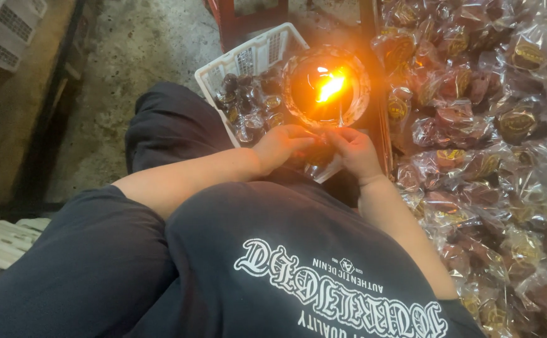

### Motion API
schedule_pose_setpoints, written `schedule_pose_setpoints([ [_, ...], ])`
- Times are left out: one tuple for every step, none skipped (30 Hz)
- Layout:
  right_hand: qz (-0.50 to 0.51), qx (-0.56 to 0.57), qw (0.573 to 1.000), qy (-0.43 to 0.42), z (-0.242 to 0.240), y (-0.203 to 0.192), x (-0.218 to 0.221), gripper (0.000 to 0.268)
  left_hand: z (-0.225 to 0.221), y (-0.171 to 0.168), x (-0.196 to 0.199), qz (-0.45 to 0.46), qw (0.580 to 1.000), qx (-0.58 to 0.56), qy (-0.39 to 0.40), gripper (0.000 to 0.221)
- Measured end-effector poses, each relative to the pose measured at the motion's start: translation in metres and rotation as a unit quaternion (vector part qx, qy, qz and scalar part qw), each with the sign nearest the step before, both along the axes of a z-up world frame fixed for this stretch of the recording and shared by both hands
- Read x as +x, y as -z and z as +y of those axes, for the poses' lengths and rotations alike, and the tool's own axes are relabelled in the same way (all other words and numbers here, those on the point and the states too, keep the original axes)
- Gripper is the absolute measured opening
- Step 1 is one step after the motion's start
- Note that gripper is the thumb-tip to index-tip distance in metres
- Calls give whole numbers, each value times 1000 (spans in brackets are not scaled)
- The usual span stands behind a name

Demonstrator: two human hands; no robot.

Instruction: The person is sealing plastic bread bags by twisting the opening and passing it through a flame to melt and seal the plastic.

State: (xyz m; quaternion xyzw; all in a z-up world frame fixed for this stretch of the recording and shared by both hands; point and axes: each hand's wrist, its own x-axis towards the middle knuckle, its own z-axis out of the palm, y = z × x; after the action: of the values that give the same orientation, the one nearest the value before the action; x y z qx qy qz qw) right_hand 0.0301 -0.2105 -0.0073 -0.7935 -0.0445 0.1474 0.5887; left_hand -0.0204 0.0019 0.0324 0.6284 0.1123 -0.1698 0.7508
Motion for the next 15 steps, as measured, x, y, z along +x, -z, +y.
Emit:
schedule_pose_setpoints([
  [-1,-1,1000,0,2,0,0,25,-1,-3,-1,-1,1000,-1,0,36],
  [-29,-15,999,-3,3,0,1,26,-3,-6,-1,25,999,-20,13,36],
  [-56,-28,998,-7,5,1,0,32,-4,-8,-3,51,998,-38,26,36],
  [-56,-29,998,-7,5,-2,-2,32,-4,-6,-4,52,998,-38,25,36],
  [-45,-40,998,-21,6,-5,-3,26,-4,-4,-4,45,998,-34,23,35],
  [-34,-51,998,-34,6,-8,-3,23,-4,-3,-3,39,999,-29,21,34],
  [-35,-51,997,-34,11,-17,-8,23,-3,5,0,37,999,-29,21,34],
  [-34,-40,996,-70,16,-26,-13,26,-2,14,4,25,999,-21,0,39],
  [-31,-28,993,-106,22,-34,-18,30,-1,22,8,14,1000,-13,-21,44],
  [-31,-28,993,-106,22,-37,-19,30,0,18,7,14,1000,-13,-21,44],
  [-28,-27,993,-110,21,-40,-20,28,2,14,7,41,999,-21,-23,42],
  [-24,-26,993,-113,21,-43,-21,26,3,10,6,68,997,-29,-25,41],
  [-25,-26,993,-113,19,-39,-19,26,4,5,5,67,997,-29,-25,41],
  [-16,-33,992,-120,17,-36,-16,26,4,0,5,76,996,-29,-29,38],
  [-8,-40,991,-127,15,-32,-14,27,5,-4,3,85,995,-30,-34,36],
])
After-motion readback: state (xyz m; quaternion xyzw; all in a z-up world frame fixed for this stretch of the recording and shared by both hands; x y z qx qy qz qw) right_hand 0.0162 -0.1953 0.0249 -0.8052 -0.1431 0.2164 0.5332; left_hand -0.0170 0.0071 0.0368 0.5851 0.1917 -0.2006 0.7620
